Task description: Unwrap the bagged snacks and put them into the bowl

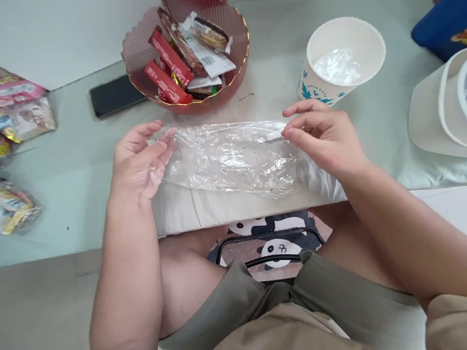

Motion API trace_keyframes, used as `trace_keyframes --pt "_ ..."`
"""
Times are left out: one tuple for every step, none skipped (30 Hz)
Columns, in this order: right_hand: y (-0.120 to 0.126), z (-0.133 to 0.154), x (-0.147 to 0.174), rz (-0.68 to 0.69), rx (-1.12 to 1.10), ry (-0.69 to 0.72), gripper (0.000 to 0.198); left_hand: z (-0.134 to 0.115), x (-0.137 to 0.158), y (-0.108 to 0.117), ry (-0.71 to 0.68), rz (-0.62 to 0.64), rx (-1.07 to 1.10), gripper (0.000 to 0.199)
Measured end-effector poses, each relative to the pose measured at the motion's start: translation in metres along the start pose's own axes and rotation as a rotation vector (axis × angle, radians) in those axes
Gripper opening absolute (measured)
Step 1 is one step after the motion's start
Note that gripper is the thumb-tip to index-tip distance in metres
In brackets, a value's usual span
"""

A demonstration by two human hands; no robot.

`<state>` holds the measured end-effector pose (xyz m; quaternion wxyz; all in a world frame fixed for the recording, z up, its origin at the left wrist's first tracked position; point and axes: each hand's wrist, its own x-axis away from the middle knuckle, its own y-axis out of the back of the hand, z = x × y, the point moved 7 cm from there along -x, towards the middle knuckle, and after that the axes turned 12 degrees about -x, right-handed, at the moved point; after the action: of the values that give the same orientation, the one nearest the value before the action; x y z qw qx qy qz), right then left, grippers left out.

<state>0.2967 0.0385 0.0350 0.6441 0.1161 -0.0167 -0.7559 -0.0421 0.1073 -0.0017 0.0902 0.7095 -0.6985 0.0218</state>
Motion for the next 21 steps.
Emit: trace_keyframes --pt "0.000 0.000 0.000 -0.007 0.040 0.006 0.004 0.001 -0.001 0.000 -0.024 -0.003 -0.024 0.029" --pt "0.000 -0.001 0.000 -0.014 0.036 0.004 0.016 0.001 -0.003 0.001 -0.045 -0.013 -0.043 0.035" --pt "0.001 -0.004 0.001 -0.023 -0.004 -0.012 0.027 0.002 -0.004 0.003 -0.065 -0.028 -0.055 0.039" --pt "0.001 -0.007 0.001 -0.032 -0.051 -0.042 0.035 0.002 -0.005 0.005 -0.083 -0.047 -0.060 0.040" --pt "0.001 -0.010 0.001 -0.040 -0.093 -0.067 0.042 0.001 -0.006 0.007 -0.097 -0.069 -0.055 0.041" --pt "0.002 -0.012 0.001 -0.046 -0.122 -0.076 0.047 0.001 -0.006 0.009 -0.104 -0.088 -0.037 0.040" --pt "0.002 -0.011 0.001 -0.055 -0.135 -0.063 0.049 0.002 -0.006 0.010 -0.092 -0.090 -0.010 0.039" --pt "0.003 -0.009 0.001 -0.069 -0.138 -0.030 0.050 0.003 -0.005 0.008 -0.061 -0.070 0.018 0.039" --pt "0.005 -0.006 0.001 -0.085 -0.137 0.013 0.049 0.005 -0.003 0.005 -0.017 -0.031 0.034 0.040" --pt "0.007 -0.003 0.001 -0.101 -0.136 0.056 0.048 0.007 -0.001 0.001 0.032 0.020 0.030 0.043" --pt "0.008 -0.001 0.001 -0.111 -0.134 0.092 0.047 0.009 0.001 -0.003 0.077 0.069 0.006 0.047" --pt "0.009 0.000 0.001 -0.116 -0.136 0.114 0.046 0.010 0.004 -0.006 0.108 0.102 -0.030 0.050" --pt "0.010 -0.001 0.001 -0.113 -0.149 0.119 0.048 0.010 0.005 -0.008 0.121 0.115 -0.064 0.050" --pt "0.010 -0.004 0.000 -0.103 -0.174 0.105 0.051 0.009 0.006 -0.008 0.119 0.111 -0.083 0.049" --pt "0.009 -0.009 0.000 -0.086 -0.208 0.073 0.057 0.007 0.005 -0.008 0.113 0.098 -0.083 0.046" --pt "0.008 -0.013 -0.001 -0.065 -0.244 0.027 0.064 0.006 0.005 -0.007 0.105 0.081 -0.067 0.043" --pt "0.006 -0.018 -0.001 -0.045 -0.273 -0.029 0.071 0.004 0.004 -0.006 0.096 0.068 -0.041 0.042" --pt "0.004 -0.022 0.000 -0.031 -0.284 -0.091 0.074 0.003 0.003 -0.005 0.091 0.062 -0.013 0.042" --pt "0.002 -0.025 0.001 -0.016 -0.265 -0.154 0.073 0.001 0.003 -0.005 0.089 0.063 0.013 0.043" --pt "0.001 -0.026 0.002 0.003 -0.213 -0.208 0.066 0.000 0.003 -0.005 0.087 0.071 0.038 0.043" --pt "-0.001 -0.024 0.004 0.026 -0.137 -0.251 0.054 -0.001 0.004 -0.006 0.089 0.087 0.057 0.044"
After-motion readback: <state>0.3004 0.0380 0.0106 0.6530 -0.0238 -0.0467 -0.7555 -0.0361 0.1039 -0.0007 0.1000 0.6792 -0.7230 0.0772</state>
